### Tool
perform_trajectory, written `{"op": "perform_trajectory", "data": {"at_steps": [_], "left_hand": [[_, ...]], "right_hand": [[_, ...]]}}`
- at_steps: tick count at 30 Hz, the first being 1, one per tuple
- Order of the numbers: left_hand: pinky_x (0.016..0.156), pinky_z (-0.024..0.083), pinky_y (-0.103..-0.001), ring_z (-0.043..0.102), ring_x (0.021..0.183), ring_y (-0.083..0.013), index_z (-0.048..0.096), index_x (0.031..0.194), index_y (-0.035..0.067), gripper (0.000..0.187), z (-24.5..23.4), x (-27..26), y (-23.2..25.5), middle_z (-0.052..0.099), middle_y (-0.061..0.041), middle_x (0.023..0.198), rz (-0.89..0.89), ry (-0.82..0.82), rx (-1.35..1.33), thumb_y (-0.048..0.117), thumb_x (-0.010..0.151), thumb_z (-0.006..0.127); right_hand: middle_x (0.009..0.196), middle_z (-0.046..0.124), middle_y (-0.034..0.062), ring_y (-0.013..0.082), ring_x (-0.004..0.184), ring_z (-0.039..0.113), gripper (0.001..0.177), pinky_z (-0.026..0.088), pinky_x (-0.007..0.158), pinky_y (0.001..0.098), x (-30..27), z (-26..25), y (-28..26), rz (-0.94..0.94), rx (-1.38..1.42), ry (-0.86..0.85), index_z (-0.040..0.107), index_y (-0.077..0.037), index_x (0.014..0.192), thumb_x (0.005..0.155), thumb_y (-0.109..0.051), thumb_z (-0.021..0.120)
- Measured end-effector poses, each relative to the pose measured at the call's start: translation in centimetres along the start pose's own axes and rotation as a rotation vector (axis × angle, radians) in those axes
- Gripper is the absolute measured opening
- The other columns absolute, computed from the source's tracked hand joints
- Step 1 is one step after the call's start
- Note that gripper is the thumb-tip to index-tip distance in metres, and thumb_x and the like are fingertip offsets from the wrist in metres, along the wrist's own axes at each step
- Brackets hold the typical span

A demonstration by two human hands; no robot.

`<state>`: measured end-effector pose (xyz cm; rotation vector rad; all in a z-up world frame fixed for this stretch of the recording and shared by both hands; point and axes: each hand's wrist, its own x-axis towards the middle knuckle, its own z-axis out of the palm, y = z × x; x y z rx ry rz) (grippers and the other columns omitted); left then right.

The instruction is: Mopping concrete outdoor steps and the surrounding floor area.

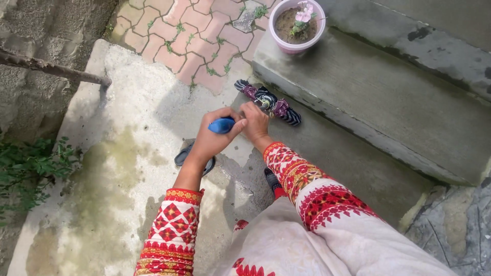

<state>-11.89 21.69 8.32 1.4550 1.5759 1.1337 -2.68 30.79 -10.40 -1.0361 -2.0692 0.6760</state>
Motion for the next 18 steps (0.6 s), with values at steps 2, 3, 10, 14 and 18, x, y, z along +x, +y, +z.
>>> {"op": "perform_trajectory", "data": {"at_steps": [2, 3, 10, 14, 18], "left_hand": [[0.077, 0.053, -0.029, 0.063, 0.081, -0.0131, 0.066, 0.086, 0.003, 0.016, -1.1, 2.8, -2.1, 0.071, -0.005, 0.086, -0.020, 0.121, -0.058, 0.012, 0.090, 0.078], [0.082, 0.053, -0.029, 0.064, 0.087, -0.0120, 0.065, 0.088, 0.002, 0.014, -1.3, 3.9, -3.1, 0.072, -0.004, 0.092, -0.031, 0.242, -0.129, 0.008, 0.090, 0.078], [0.078, 0.052, -0.024, 0.064, 0.082, -0.0092, 0.069, 0.087, 0.003, 0.020, -6.2, 6.6, -12.7, 0.073, -0.002, 0.088, -0.304, 0.636, -0.212, 0.019, 0.091, 0.080], [0.065, 0.046, -0.025, 0.057, 0.070, -0.0080, 0.071, 0.079, 0.002, 0.031, -5.3, 6.5, -10.8, 0.065, -0.001, 0.074, -0.374, 0.644, 0.008, 0.029, 0.093, 0.080], [0.062, 0.047, -0.025, 0.057, 0.065, -0.0067, 0.072, 0.076, 0.002, 0.032, -3.2, 4.0, -9.9, 0.066, 0.000, 0.067, -0.346, 0.745, 0.088, 0.029, 0.091, 0.079]], "right_hand": [[0.096, 0.063, 0.0029, 0.0283, 0.092, 0.066, 0.012, 0.051, 0.070, 0.0467, 3.0, 3.5, 1.2, 0.032, -0.046, 0.011, 0.061, -0.016, 0.094, 0.087, -0.020, 0.069], [0.100, 0.064, 0.0027, 0.0283, 0.097, 0.067, 0.012, 0.052, 0.074, 0.0470, 4.0, 4.9, 1.9, 0.062, -0.110, 0.022, 0.062, -0.017, 0.097, 0.089, -0.021, 0.070], [0.114, 0.065, 0.0149, 0.0385, 0.104, 0.063, 0.051, 0.051, 0.082, 0.0521, 5.3, 7.1, 1.6, 0.066, -0.004, -0.311, 0.055, -0.011, 0.135, 0.090, -0.030, 0.071], [0.119, 0.065, 0.0164, 0.0369, 0.109, 0.063, 0.050, 0.052, 0.086, 0.0490, 5.4, 7.4, 1.6, -0.038, 0.061, -0.194, 0.056, -0.005, 0.128, 0.088, -0.029, 0.073], [0.110, 0.069, 0.0113, 0.0332, 0.106, 0.066, 0.036, 0.052, 0.086, 0.0505, 4.0, 7.6, 1.6, 0.026, -0.023, -0.373, 0.060, -0.009, 0.116, 0.090, -0.029, 0.074]]}}
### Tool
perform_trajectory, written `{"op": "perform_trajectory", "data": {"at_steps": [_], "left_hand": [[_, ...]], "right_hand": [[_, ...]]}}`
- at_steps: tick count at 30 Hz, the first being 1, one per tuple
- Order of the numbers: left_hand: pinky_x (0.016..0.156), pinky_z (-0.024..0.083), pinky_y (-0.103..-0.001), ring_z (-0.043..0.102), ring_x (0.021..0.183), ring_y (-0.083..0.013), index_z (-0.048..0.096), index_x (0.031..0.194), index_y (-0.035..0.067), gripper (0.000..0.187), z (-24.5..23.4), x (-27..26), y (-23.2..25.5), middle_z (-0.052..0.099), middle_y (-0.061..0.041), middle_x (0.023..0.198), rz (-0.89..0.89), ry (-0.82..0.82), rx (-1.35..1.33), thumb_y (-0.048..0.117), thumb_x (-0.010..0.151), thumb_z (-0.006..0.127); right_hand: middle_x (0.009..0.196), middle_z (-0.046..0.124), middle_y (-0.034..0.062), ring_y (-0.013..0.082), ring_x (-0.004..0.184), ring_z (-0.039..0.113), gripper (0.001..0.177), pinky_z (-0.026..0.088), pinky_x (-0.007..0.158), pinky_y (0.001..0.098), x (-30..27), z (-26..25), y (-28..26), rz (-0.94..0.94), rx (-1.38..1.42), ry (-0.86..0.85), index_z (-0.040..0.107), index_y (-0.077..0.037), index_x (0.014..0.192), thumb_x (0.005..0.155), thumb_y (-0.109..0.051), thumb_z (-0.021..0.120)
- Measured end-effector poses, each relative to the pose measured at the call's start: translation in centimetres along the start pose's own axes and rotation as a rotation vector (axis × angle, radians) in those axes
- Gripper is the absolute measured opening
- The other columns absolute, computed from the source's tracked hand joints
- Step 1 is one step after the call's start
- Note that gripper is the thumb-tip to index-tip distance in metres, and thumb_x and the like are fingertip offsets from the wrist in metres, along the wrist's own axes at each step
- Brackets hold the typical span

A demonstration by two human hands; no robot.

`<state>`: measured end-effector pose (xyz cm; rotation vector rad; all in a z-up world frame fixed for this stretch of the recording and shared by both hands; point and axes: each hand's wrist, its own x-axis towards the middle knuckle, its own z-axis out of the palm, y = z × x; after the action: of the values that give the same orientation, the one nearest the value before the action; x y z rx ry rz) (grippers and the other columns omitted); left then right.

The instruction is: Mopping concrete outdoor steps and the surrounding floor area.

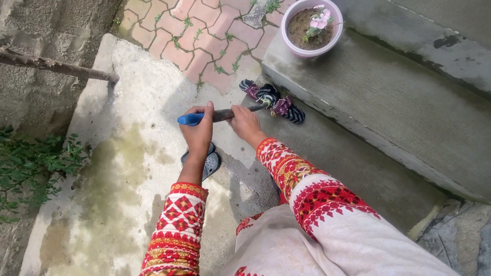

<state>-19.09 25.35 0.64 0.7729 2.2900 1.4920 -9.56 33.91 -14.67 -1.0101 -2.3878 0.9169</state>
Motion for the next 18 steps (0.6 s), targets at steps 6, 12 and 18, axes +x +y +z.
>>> {"op": "perform_trajectory", "data": {"at_steps": [6, 12, 18], "left_hand": [[0.058, 0.046, -0.026, 0.055, 0.059, -0.0076, 0.074, 0.075, 0.002, 0.032, -4.1, -6.9, 0.1, 0.064, -0.003, 0.061, -0.004, 0.053, 0.082, 0.030, 0.090, 0.079], [0.060, 0.050, -0.030, 0.066, 0.057, -0.0150, 0.076, 0.072, 0.004, 0.032, -7.9, -16.4, -0.2, 0.072, -0.006, 0.064, 0.081, 0.063, 0.197, 0.033, 0.085, 0.082], [0.060, 0.050, -0.034, 0.067, 0.060, -0.0217, 0.075, 0.074, 0.004, 0.029, -11.4, -28.0, 0.2, 0.070, -0.012, 0.067, 0.267, -0.165, 0.207, 0.030, 0.086, 0.082]], "right_hand": [[0.105, 0.069, 0.0126, 0.0347, 0.101, 0.067, 0.034, 0.051, 0.080, 0.0509, -6.5, 0.5, -2.4, -0.133, 0.032, 0.017, 0.061, -0.009, 0.109, 0.086, -0.029, 0.074], [0.104, 0.070, 0.0126, 0.0353, 0.102, 0.067, 0.029, 0.051, 0.083, 0.0517, -15.5, 1.3, -4.3, -0.091, -0.042, -0.169, 0.060, -0.009, 0.103, 0.090, -0.031, 0.071], [0.097, 0.072, 0.0099, 0.0346, 0.098, 0.067, 0.014, 0.052, 0.077, 0.0516, -27.1, -0.2, -5.5, -0.119, -0.002, -0.065, 0.068, -0.013, 0.097, 0.090, -0.025, 0.067]]}}
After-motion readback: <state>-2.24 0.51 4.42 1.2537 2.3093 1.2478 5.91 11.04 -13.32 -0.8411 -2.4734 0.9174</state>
